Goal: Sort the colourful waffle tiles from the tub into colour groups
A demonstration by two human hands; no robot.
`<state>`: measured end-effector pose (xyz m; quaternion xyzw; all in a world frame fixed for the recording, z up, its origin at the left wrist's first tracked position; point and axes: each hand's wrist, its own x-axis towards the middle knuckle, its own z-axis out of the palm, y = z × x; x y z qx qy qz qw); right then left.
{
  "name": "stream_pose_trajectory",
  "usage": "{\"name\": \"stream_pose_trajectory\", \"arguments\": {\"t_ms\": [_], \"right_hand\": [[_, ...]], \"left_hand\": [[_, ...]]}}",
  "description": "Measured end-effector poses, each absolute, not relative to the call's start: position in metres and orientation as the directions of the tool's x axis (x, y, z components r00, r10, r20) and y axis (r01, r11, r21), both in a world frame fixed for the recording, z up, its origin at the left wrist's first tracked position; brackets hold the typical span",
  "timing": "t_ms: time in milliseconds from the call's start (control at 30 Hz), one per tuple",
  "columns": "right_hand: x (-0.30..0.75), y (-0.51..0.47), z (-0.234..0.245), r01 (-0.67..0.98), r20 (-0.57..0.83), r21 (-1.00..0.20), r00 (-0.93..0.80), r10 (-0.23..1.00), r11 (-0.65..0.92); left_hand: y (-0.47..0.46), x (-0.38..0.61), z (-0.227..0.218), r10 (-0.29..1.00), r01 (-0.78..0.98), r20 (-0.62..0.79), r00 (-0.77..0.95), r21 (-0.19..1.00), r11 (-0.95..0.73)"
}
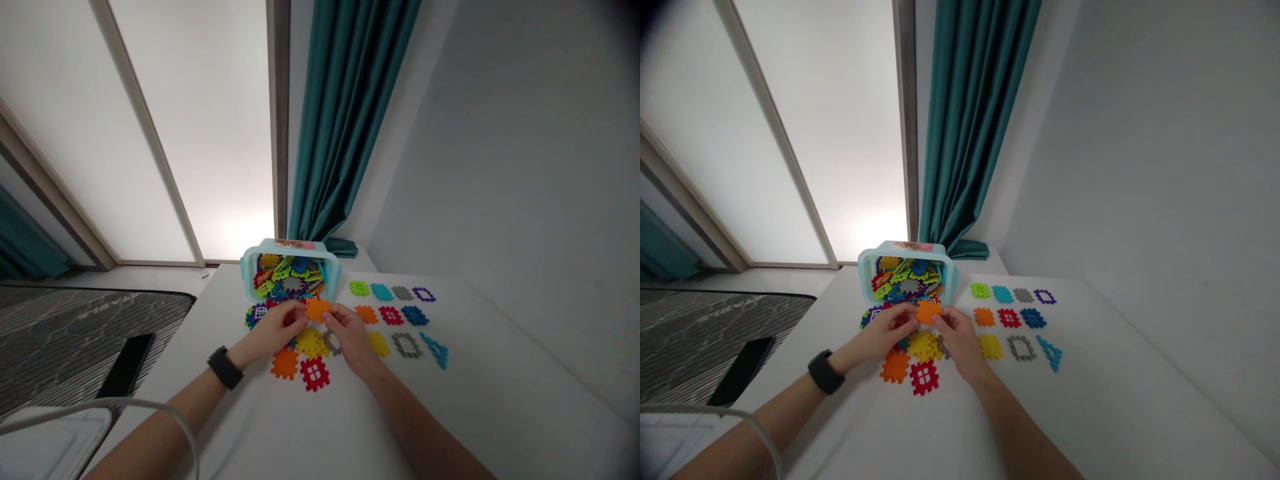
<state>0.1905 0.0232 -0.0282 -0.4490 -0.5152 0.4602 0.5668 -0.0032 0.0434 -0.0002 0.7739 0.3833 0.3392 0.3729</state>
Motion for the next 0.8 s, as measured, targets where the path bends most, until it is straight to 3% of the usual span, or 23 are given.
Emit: {"name": "stream_pose_trajectory", "arguments": {"t_ms": [133, 300, 467, 667, 800], "right_hand": [[0.181, 0.017, -0.033, -0.088, 0.150, -0.985, -0.033, 0.988, 0.147], [0.181, 0.016, -0.041, 0.183, 0.253, -0.948, -0.069, 0.965, 0.262], [0.185, 0.011, -0.038, 0.337, 0.411, -0.851, -0.053, 0.910, 0.403], [0.191, 0.009, -0.033, 0.461, 0.578, -0.630, -0.260, 0.774, 0.625], [0.197, 0.012, -0.031, 0.516, 0.615, -0.538, -0.300, 0.729, 0.666]], "left_hand": [[0.045, 0.004, 0.005, 0.908, 0.156, 0.153, 0.391, 0.961, -0.229], [0.039, 0.002, -0.004, 0.938, -0.033, 0.119, 0.326, 0.993, -0.115], [0.038, -0.011, -0.009, 0.962, -0.026, 0.127, 0.243, 0.992, -0.124], [0.039, -0.013, -0.008, 0.962, -0.003, 0.140, 0.235, 0.990, -0.144], [0.037, -0.012, -0.006, 0.956, -0.013, 0.098, 0.278, 0.995, -0.098]]}}
